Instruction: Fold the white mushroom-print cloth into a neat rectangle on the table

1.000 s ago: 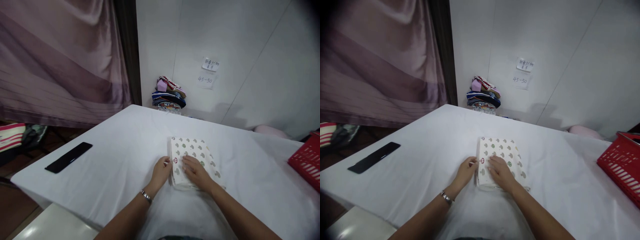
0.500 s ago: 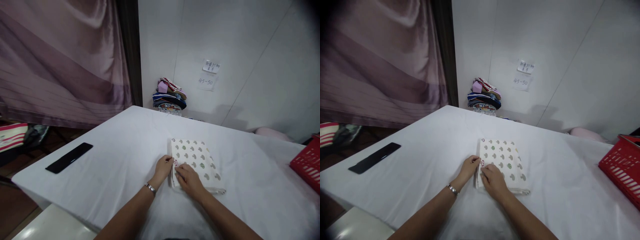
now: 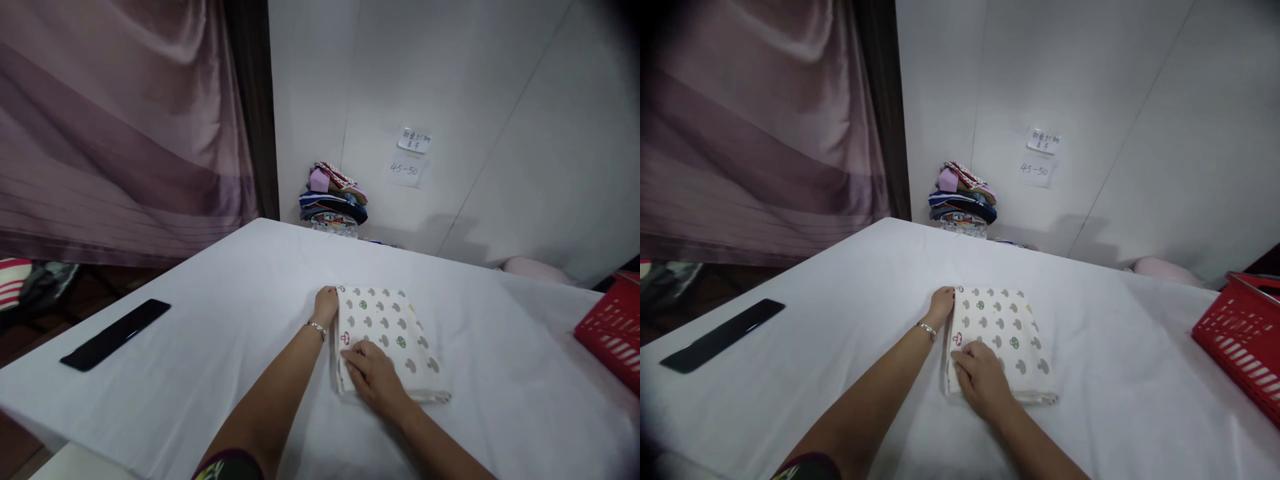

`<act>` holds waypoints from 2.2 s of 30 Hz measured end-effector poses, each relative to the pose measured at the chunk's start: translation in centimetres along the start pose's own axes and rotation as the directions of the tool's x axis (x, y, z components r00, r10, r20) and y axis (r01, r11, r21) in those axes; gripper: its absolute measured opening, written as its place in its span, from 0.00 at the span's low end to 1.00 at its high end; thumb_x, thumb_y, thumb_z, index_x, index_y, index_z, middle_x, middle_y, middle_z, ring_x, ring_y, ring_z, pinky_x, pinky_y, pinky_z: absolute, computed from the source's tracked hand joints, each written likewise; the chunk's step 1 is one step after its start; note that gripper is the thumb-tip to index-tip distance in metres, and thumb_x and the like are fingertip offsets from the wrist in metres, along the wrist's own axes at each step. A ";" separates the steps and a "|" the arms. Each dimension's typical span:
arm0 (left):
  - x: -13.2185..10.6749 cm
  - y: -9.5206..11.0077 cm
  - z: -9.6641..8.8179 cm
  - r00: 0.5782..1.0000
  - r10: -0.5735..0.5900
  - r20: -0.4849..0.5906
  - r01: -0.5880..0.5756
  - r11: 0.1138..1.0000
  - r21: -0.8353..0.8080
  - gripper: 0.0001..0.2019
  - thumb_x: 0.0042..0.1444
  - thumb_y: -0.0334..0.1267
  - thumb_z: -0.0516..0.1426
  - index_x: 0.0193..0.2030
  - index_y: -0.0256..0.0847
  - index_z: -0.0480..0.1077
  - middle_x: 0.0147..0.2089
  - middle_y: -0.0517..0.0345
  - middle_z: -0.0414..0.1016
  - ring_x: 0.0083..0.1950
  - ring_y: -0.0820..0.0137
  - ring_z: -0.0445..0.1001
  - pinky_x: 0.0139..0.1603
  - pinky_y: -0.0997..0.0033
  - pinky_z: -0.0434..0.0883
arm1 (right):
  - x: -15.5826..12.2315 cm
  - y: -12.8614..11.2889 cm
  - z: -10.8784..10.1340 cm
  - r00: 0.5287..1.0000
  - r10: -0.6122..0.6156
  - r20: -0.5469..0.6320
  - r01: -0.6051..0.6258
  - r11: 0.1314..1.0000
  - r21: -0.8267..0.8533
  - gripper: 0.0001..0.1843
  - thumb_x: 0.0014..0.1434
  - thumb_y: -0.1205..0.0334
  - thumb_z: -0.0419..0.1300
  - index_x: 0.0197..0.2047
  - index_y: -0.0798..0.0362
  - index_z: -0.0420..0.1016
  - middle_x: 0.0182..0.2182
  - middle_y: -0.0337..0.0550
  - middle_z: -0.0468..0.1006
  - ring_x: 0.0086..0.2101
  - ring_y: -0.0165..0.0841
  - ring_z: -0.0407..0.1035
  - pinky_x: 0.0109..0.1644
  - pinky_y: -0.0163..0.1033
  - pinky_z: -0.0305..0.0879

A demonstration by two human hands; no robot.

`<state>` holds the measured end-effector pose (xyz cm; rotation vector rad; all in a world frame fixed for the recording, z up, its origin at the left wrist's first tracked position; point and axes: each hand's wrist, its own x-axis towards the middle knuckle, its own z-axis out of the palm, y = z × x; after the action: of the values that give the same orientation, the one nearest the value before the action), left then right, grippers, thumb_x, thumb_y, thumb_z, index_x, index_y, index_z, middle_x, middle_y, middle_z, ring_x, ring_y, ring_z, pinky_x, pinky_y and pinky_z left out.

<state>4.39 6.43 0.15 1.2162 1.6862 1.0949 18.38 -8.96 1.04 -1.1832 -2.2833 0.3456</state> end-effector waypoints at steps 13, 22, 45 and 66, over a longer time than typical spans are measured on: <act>1.0 -1.5 -0.8 0.975 0.209 0.068 -0.215 0.973 0.081 0.12 0.49 0.34 0.56 0.41 0.41 0.74 0.39 0.55 0.77 0.38 0.69 0.74 0.41 0.72 0.69 | -0.1 -0.1 -0.1 1.000 0.013 -0.019 -0.012 0.999 0.038 0.14 0.60 0.66 0.50 0.47 0.48 0.70 0.38 0.45 0.69 0.38 0.36 0.63 0.42 0.42 0.61; 2.2 -0.8 -1.2 0.917 0.379 0.123 -0.399 0.876 0.273 0.09 0.48 0.36 0.52 0.34 0.40 0.72 0.37 0.54 0.72 0.39 0.65 0.70 0.42 0.68 0.67 | 0.3 -0.1 0.1 0.999 0.017 -0.050 -0.018 1.000 -0.003 0.12 0.57 0.65 0.52 0.45 0.48 0.69 0.39 0.43 0.70 0.39 0.35 0.63 0.42 0.40 0.60; 0.7 -1.4 -0.5 0.923 0.382 0.052 -0.380 0.879 0.286 0.08 0.56 0.35 0.52 0.38 0.42 0.72 0.42 0.58 0.71 0.40 0.72 0.70 0.41 0.75 0.65 | 0.4 1.3 -2.0 0.994 0.108 0.034 -0.113 0.911 0.397 0.12 0.61 0.62 0.51 0.42 0.48 0.75 0.38 0.43 0.75 0.40 0.35 0.69 0.44 0.40 0.67; 1.0 -2.0 -0.5 0.926 0.378 -0.003 -0.352 0.867 0.352 0.08 0.59 0.39 0.50 0.36 0.42 0.69 0.41 0.57 0.71 0.39 0.72 0.69 0.38 0.73 0.63 | 7.3 18.9 -4.3 0.824 0.560 -0.088 -0.565 0.822 -0.066 0.28 0.62 0.50 0.46 0.57 0.60 0.67 0.54 0.54 0.69 0.55 0.41 0.62 0.60 0.44 0.55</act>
<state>3.09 6.91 -1.70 1.8003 1.8000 1.0979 30.18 7.87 -1.51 -1.8863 -1.8614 0.4132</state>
